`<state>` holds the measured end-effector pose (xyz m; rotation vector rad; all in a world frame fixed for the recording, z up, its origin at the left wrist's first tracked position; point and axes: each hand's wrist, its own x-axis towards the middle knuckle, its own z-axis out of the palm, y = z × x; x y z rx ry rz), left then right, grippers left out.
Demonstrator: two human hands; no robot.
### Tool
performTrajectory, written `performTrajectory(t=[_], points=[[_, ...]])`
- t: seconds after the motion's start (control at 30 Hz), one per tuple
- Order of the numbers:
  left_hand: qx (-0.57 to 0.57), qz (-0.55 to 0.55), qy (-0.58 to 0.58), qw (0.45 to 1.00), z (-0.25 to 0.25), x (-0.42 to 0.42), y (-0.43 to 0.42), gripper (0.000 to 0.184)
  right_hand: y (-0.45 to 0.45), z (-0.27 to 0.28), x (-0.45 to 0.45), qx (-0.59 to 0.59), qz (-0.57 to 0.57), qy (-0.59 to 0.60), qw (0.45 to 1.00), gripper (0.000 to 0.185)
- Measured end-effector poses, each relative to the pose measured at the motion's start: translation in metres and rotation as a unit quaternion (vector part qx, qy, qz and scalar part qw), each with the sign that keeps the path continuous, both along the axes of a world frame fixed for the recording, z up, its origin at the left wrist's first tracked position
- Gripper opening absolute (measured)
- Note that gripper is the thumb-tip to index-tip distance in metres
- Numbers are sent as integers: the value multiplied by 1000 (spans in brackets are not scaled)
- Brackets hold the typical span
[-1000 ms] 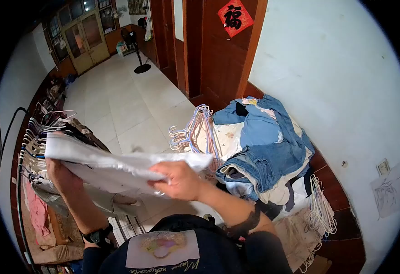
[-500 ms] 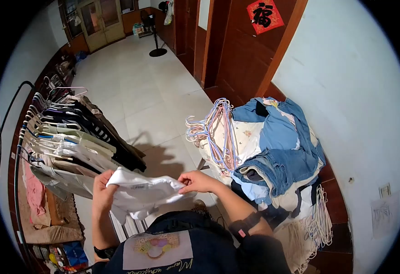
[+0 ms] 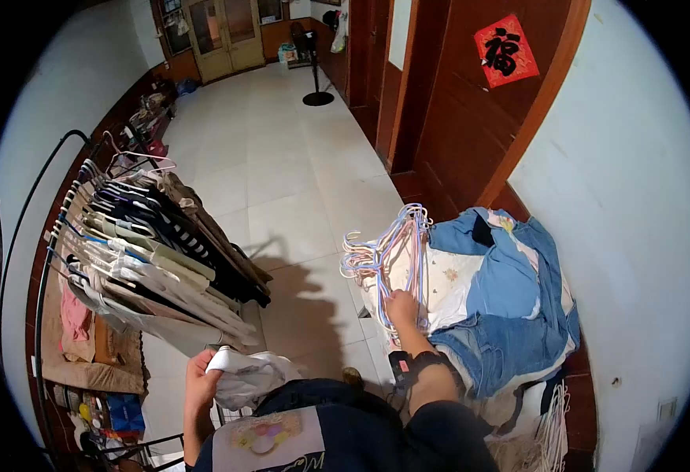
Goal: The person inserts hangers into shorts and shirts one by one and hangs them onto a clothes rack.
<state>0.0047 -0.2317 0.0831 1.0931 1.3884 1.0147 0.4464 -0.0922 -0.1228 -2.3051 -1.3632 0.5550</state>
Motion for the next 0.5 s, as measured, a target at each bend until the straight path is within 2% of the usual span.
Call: performTrajectory(t=[0.13,0.23,0.4,0.5], points=[[19,17,20,999,7,12,-4,6,4,-9,3,-12,3,-31,999,22],[15,32,-15,999,4,17,-8,6,4,-1,0,-33,4,-42,999,21],[14,3,0,1000,-1,26,-7,9,0,0,2,-21,35,-44,998,21],[20,-1,-9,1000,3,30,-4,9,-2,-1,-2,31,-23,-44,998,22]])
